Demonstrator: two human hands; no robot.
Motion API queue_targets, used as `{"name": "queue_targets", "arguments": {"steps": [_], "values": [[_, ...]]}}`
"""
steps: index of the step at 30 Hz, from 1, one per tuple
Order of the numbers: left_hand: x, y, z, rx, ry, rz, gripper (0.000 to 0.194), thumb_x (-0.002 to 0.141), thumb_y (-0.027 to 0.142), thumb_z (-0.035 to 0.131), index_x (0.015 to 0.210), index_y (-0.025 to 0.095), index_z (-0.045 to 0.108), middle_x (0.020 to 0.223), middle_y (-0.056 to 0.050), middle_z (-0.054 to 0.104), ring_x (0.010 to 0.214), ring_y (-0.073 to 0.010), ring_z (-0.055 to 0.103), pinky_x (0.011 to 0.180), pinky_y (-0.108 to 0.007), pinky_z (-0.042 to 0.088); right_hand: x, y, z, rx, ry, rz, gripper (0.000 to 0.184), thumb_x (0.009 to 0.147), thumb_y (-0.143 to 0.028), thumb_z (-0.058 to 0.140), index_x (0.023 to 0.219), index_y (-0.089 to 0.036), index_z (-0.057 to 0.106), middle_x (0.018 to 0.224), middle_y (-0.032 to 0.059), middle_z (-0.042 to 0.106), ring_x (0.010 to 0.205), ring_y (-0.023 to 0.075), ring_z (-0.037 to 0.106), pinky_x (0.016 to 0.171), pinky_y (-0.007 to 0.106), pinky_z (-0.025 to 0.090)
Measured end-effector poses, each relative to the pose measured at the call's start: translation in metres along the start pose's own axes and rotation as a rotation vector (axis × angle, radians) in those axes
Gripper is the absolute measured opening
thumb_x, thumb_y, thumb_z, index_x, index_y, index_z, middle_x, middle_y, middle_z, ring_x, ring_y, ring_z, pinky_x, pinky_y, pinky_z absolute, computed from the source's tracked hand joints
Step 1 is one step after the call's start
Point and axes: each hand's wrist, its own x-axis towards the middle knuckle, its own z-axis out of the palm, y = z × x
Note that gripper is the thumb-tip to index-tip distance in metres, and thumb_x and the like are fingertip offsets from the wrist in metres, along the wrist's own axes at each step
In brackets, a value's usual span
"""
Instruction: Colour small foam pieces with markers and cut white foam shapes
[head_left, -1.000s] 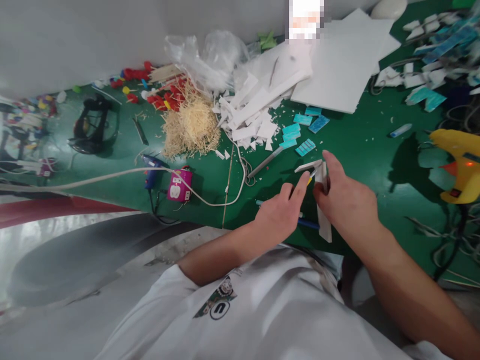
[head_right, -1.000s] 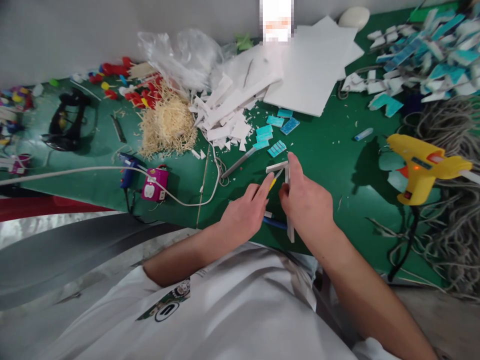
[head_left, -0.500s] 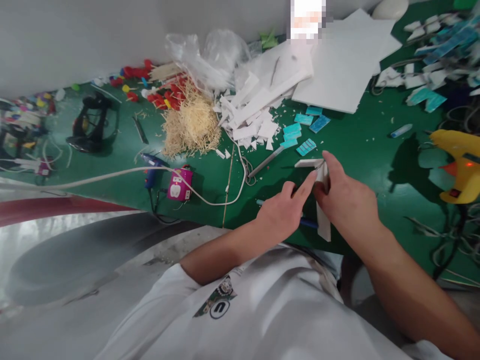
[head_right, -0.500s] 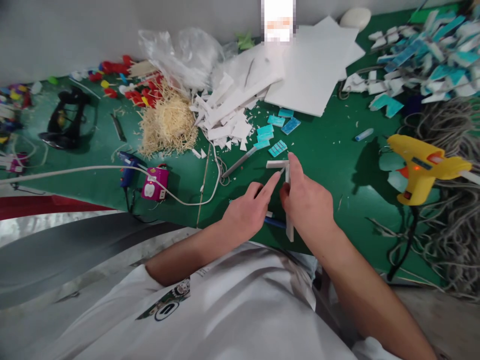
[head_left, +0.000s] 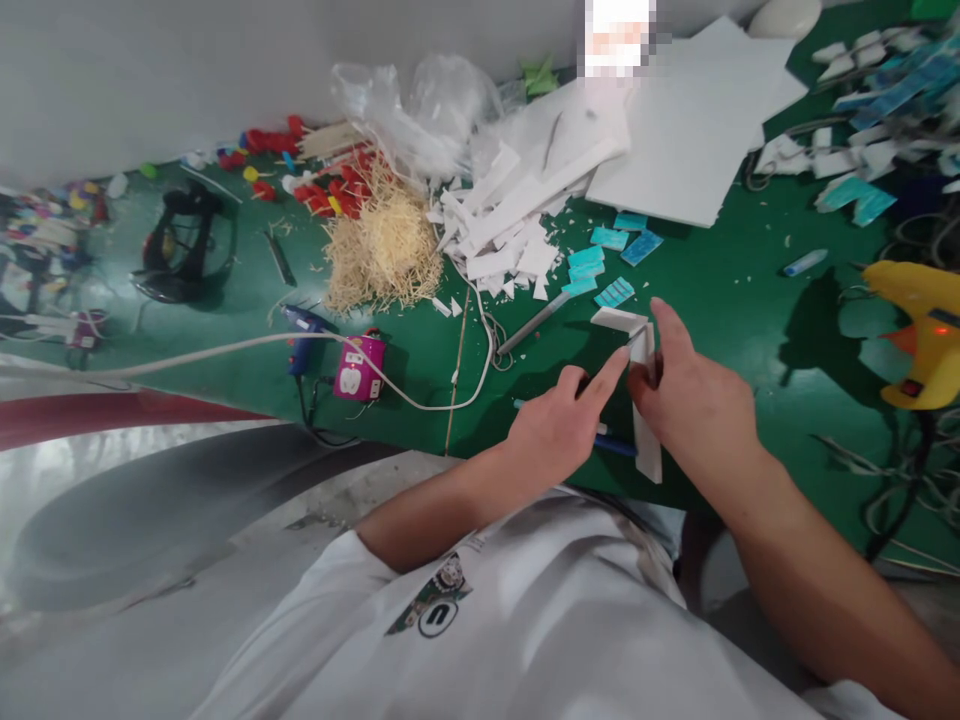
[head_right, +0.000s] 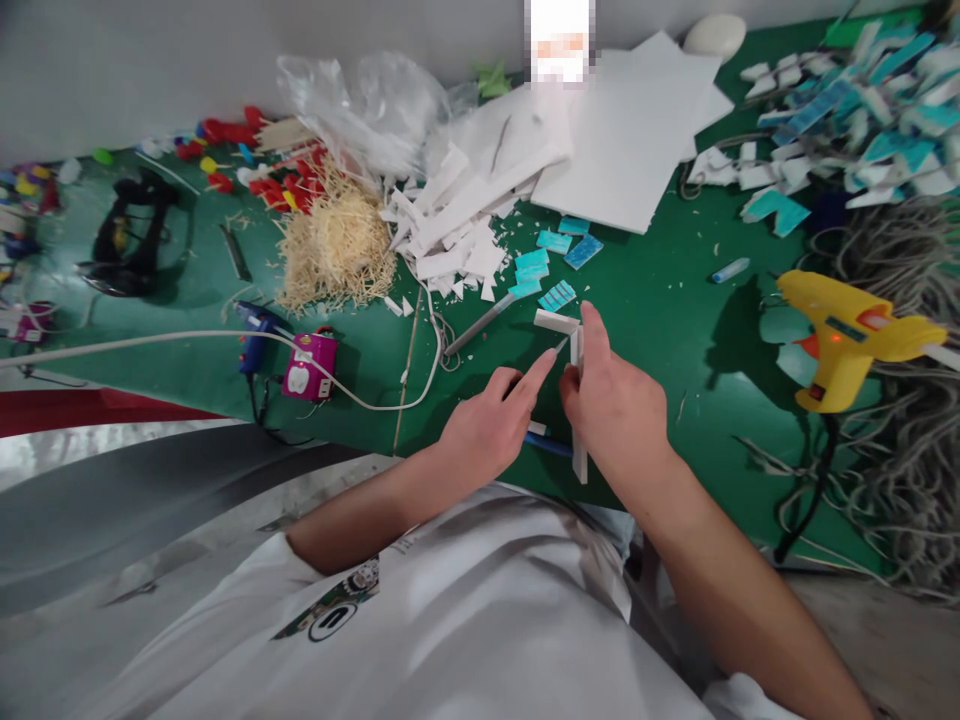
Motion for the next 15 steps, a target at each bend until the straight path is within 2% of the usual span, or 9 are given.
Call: {"name": "queue_targets", "arguments": {"steps": [11,15], "values": [[0.0028,-0.0003,-0.0044,-0.005,-0.045,-0.022,0.072,0.102,0.015,0.045,0.170,0.033,0.029,0.112,-0.004,0.061,0.072,-0.0099,0.065,0.053,-0.020,0.043,0.0028,0.0090,0.0092,0.013,0.092,-0.084,0.074,0.092,-0.028,0.054,0.164,-0.013,0.041,0.083,0.0103,0.077,0.054,0.0177,0.057,0.050,0.027,0.027],[0.0025,-0.0013,-0.0020,0.003,-0.012,-0.012,0.070,0.103,0.016,0.043,0.170,0.034,0.028,0.113,-0.004,0.061,0.074,-0.0101,0.066,0.053,-0.020,0.042,0.0023,0.0073,0.0085,-0.016,0.097,-0.075,0.074,0.092,-0.028,0.053,0.163,-0.013,0.042,0.079,0.0098,0.075,0.054,0.0178,0.056,0.049,0.026,0.027]]}}
